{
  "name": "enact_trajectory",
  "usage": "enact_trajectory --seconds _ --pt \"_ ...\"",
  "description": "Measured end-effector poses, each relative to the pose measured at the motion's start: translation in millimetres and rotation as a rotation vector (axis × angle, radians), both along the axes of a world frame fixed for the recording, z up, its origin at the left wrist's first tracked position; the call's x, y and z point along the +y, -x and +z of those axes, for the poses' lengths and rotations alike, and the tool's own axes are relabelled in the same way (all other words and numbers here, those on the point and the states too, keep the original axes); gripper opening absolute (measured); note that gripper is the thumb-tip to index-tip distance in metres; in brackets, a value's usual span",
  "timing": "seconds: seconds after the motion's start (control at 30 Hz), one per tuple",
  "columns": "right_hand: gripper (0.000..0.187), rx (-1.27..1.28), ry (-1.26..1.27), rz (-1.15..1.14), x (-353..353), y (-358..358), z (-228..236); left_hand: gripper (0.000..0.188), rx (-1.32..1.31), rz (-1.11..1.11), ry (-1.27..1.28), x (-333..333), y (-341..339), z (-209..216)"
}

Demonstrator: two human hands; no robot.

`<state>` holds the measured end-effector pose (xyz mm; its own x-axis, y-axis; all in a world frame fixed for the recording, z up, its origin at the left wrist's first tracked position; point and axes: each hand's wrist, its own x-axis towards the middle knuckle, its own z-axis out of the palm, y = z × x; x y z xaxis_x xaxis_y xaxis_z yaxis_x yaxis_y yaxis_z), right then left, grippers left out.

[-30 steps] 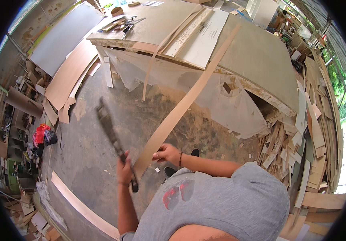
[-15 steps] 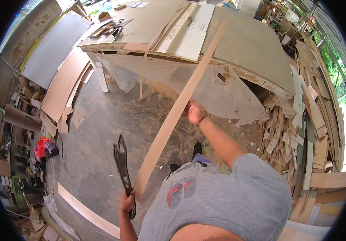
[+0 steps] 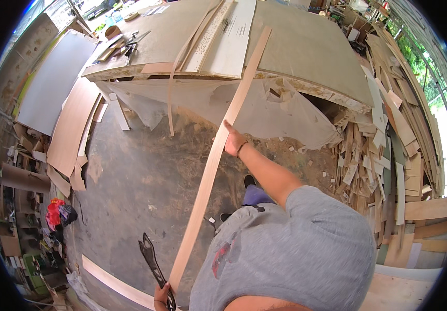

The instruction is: The person applies a thin wooden edge-banding strip to a larger board, using a hand tool to press and trim it along the length of the material.

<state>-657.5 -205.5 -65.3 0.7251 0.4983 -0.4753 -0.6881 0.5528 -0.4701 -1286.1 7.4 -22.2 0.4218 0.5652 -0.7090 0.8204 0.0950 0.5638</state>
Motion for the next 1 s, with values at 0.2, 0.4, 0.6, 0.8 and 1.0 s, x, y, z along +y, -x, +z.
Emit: enact_trajectory --seconds 0.2,0.4,0.6,0.8,1.0 --pt "0.03 -0.012 0.086 -0.096 -8 -74 -32 0.021 0.312 0.316 0.132 -8 -17 45" --pt "0.018 -0.307 -0.038 0.043 -3 -46 61 0.052 0.079 0.31 -0.089 23 -139 0" --pt "0.025 -0.113 -0.071 0.427 9 24 71 0.02 -0.622 -0.174 -0.152 -68 -458 75" --pt "0.021 -0.401 0.153 0.375 -15 -43 105 0.019 -0.586 -0.339 -0.169 -94 -518 56" --pt "0.027 -0.262 0.23 -0.131 -34 -220 68 0.016 -0.415 -0.342 -0.282 -69 -493 25"
